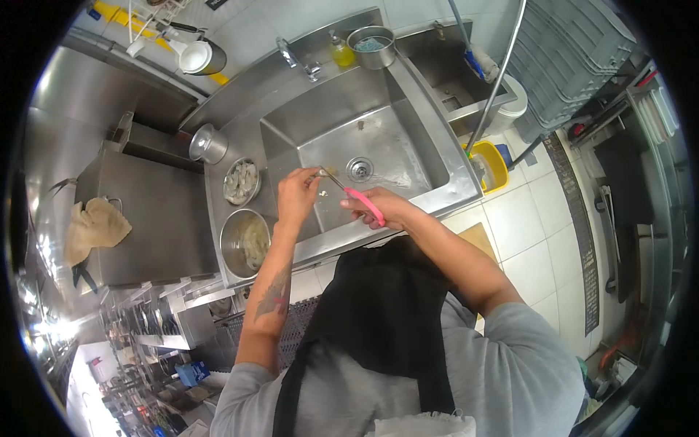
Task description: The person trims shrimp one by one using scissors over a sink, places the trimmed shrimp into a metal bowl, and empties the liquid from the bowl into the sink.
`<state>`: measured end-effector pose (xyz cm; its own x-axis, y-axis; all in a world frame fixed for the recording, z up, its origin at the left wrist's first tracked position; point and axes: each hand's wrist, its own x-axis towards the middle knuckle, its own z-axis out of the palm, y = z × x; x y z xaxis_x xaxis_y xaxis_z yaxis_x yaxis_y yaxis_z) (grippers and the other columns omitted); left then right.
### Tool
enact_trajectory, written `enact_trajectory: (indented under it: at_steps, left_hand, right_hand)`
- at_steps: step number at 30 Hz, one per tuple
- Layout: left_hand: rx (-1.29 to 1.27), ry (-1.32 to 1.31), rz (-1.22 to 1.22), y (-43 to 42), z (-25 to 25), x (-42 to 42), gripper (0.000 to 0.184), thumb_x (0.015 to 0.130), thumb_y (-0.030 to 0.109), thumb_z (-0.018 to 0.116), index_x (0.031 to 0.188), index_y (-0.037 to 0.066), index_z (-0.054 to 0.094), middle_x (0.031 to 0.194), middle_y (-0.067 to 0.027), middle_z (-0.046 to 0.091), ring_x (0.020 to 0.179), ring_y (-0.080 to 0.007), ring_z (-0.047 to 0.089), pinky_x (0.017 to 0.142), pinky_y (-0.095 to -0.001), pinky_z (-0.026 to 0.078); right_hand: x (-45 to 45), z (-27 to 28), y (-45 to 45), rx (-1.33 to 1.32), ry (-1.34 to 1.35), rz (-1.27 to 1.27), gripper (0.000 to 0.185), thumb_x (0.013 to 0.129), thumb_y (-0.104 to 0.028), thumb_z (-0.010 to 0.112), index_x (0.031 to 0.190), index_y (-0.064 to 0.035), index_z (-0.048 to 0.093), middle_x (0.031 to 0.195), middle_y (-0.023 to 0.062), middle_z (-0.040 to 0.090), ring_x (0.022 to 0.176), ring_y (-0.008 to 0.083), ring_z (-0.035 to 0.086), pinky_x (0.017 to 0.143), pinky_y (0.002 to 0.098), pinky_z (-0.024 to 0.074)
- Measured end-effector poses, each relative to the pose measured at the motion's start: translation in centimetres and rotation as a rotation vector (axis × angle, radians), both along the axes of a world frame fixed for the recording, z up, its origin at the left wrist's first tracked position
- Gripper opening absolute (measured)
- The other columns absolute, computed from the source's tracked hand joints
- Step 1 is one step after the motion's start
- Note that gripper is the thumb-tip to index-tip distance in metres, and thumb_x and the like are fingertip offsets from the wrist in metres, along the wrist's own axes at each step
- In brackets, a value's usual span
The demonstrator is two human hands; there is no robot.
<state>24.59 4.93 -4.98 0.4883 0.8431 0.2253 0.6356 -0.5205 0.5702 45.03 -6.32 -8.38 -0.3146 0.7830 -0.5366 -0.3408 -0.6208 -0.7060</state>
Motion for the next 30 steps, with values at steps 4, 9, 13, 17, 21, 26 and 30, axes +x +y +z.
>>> enact_trajectory:
  at_steps: [4, 9, 13, 17, 21, 26, 30]
  left_hand:
    - [0.053, 0.018, -0.034, -0.2, -1.0, -0.8, 0.022, 0.085, 0.007, 0.075, 0.106, 0.002, 0.076, 0.098, -0.0164, 0.073, 0.08, -0.0304, 0.073, 0.074, -0.0391, 0.057]
    - [0.151, 0.047, -0.083, -0.1, -1.2, -1.5, 0.022, 0.085, 0.007, 0.076, 0.107, 0.002, 0.076, 0.098, -0.0163, 0.074, 0.081, -0.0294, 0.073, 0.074, -0.038, 0.057]
    - [0.037, -0.032, 0.121, 2.6, -0.4, -5.4, 0.022, 0.086, 0.009, 0.077, 0.107, 0.001, 0.076, 0.093, -0.0156, 0.075, 0.079, -0.0261, 0.073, 0.073, -0.0356, 0.057]
    - [0.032, -0.12, 0.455, 7.5, 1.6, -13.0, 0.024, 0.084, 0.014, 0.078, 0.103, 0.002, 0.076, 0.086, -0.0134, 0.075, 0.077, -0.024, 0.072, 0.073, -0.036, 0.056]
    - [-0.147, -0.286, 0.638, 13.7, 0.5, -19.7, 0.029, 0.083, 0.021, 0.08, 0.103, -0.001, 0.076, 0.083, -0.0126, 0.076, 0.074, -0.0183, 0.072, 0.07, -0.0333, 0.055]
    - [-0.391, -0.417, 0.788, 16.9, -4.4, -26.6, 0.032, 0.082, 0.031, 0.082, 0.094, 0.002, 0.078, 0.081, -0.0127, 0.076, 0.069, -0.0211, 0.071, 0.073, -0.0362, 0.057]
    - [-0.078, -0.095, 0.686, 11.1, -0.7, -27.5, 0.038, 0.081, 0.036, 0.083, 0.093, 0.001, 0.078, 0.089, -0.0167, 0.077, 0.076, -0.0254, 0.074, 0.076, -0.0376, 0.057]
  right_hand:
    - [-1.6, 0.6, -0.1, 0.003, -0.064, -0.008, 0.057, 0.085, -0.049, 0.083, 0.107, 0.0011, 0.065, 0.092, 0.0091, 0.064, 0.056, 0.0055, 0.046, 0.045, 0.0212, 0.0374]
    - [-2.3, -1.0, 1.3, -0.052, -0.174, -0.068, 0.065, 0.084, -0.053, 0.082, 0.107, 0.005, 0.064, 0.093, 0.0103, 0.064, 0.059, 0.0081, 0.049, 0.042, 0.0226, 0.0367]
    - [1.0, -6.5, 1.7, -0.182, -0.058, -0.159, 0.06, 0.081, -0.057, 0.083, 0.107, -0.0077, 0.06, 0.092, 0.0112, 0.061, 0.061, 0.0124, 0.052, 0.042, 0.0244, 0.0376]
    - [2.4, -3.1, -0.3, -0.295, 0.297, -0.251, 0.058, 0.081, -0.063, 0.079, 0.107, -0.0187, 0.053, 0.091, 0.0108, 0.061, 0.063, 0.0158, 0.055, 0.043, 0.0262, 0.0375]
    - [2.3, -4.1, -1.4, -0.173, 0.169, -0.099, 0.054, 0.086, -0.066, 0.072, 0.104, -0.0182, 0.053, 0.094, 0.0107, 0.063, 0.066, 0.0166, 0.056, 0.046, 0.0264, 0.0386]
    - [1.2, -4.3, -2.1, -0.202, 0.144, -0.108, 0.051, 0.089, -0.066, 0.069, 0.1, -0.0173, 0.056, 0.095, 0.0093, 0.065, 0.066, 0.0169, 0.056, 0.05, 0.026, 0.0414]
    - [1.4, -4.1, -2.2, -0.177, 0.131, -0.162, 0.051, 0.089, -0.065, 0.07, 0.099, -0.0172, 0.057, 0.093, 0.0081, 0.064, 0.065, 0.0174, 0.055, 0.05, 0.0257, 0.042]
